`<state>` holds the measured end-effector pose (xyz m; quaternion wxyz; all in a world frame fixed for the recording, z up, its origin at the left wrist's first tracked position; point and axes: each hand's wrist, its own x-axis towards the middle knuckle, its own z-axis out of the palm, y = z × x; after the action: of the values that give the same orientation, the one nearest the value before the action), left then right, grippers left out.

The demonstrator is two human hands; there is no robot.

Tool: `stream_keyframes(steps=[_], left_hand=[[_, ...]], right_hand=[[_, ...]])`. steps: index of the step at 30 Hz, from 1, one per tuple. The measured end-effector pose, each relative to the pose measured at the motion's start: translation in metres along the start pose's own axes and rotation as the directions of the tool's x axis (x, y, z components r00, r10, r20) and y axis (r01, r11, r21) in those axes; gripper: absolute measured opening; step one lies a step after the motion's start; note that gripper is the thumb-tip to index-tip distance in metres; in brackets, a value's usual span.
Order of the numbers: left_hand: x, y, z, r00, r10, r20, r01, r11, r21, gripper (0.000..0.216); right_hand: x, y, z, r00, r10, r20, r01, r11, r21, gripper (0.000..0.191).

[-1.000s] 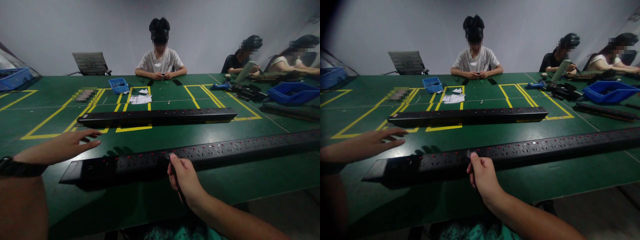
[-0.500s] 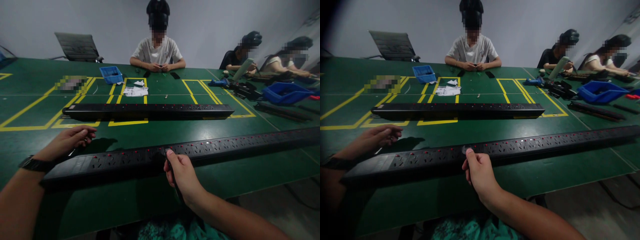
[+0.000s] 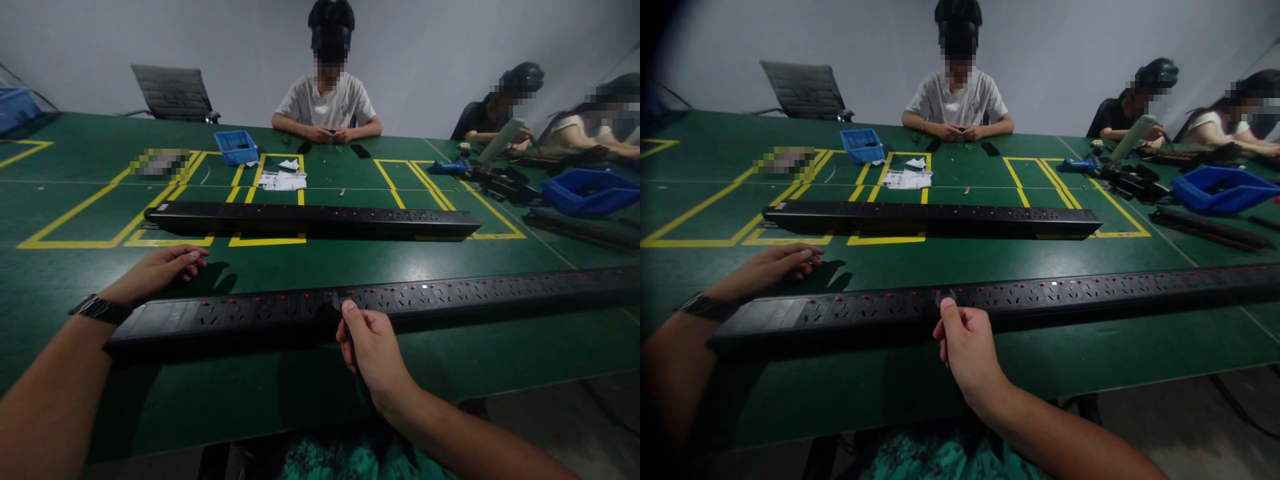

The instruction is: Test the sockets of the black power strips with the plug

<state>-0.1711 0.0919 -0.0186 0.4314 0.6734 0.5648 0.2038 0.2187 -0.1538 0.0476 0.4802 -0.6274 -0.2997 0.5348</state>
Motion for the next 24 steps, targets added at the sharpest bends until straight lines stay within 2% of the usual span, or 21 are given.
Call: stream_keyframes(steps=[9,17,24], left_hand=[[-0.003,0.006,0.002,1.000,-0.018,0.022,0.018,1.000,-0.005,0.057],[-0.004,0.006,0.003,1.000,-0.010,0.027,0.010,1.000,0.014,0.061],[-0.004,0.007,0.003,0.999,-0.014,0.039,0.014,1.000,-0.003,0.060]], right_hand=[[0.004,0.006,0.000,0.999,0.024,0.025,-0.027,0.990,0.140,0.056],[0.005,0.009,0.002,0.999,0.032,0.014,-0.033,0.999,0.021,0.060],[0.006,0.011,0.002,1.000,-0.017,0.016,0.017,1.000,0.003,0.061]])
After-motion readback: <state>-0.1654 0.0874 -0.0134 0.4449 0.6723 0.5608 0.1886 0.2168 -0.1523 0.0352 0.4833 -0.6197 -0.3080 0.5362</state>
